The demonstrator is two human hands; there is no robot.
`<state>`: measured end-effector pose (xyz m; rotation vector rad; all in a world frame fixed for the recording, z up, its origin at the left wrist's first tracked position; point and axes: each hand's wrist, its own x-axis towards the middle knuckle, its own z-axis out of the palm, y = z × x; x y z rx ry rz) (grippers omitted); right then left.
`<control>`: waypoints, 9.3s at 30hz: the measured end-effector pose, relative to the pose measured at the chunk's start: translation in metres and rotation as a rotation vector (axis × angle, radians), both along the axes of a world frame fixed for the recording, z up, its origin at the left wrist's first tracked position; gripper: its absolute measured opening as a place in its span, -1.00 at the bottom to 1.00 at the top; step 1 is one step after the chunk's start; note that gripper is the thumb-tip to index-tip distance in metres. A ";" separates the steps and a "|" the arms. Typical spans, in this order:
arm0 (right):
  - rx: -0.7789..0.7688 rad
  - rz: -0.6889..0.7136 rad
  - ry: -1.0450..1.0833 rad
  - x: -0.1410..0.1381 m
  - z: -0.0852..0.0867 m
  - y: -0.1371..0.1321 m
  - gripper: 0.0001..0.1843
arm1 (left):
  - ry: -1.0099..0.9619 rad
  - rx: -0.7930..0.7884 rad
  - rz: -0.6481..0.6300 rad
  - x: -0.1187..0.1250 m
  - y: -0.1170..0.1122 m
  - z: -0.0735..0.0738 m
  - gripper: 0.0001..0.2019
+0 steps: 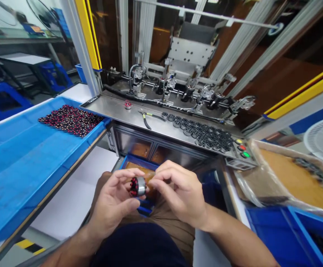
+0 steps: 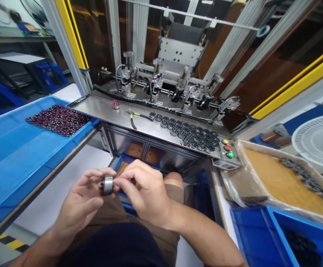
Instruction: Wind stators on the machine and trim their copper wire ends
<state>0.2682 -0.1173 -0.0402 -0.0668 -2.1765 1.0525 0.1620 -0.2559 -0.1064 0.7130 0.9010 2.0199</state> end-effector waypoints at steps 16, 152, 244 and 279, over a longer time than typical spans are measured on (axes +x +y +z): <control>-0.513 -0.066 -0.048 0.003 -0.023 -0.021 -0.80 | 0.167 -0.036 0.140 -0.009 0.006 -0.009 -0.76; -0.285 0.219 -0.347 0.059 -0.108 -0.030 -0.26 | 0.234 -0.257 0.263 -0.016 -0.017 0.009 -0.66; -0.432 0.272 -0.368 0.069 -0.043 -0.029 -0.14 | 1.444 -0.080 0.597 -0.025 -0.029 0.015 -0.38; -0.630 0.314 -0.461 0.056 -0.040 -0.035 -0.30 | 1.354 0.075 0.529 -0.024 -0.028 0.008 -0.49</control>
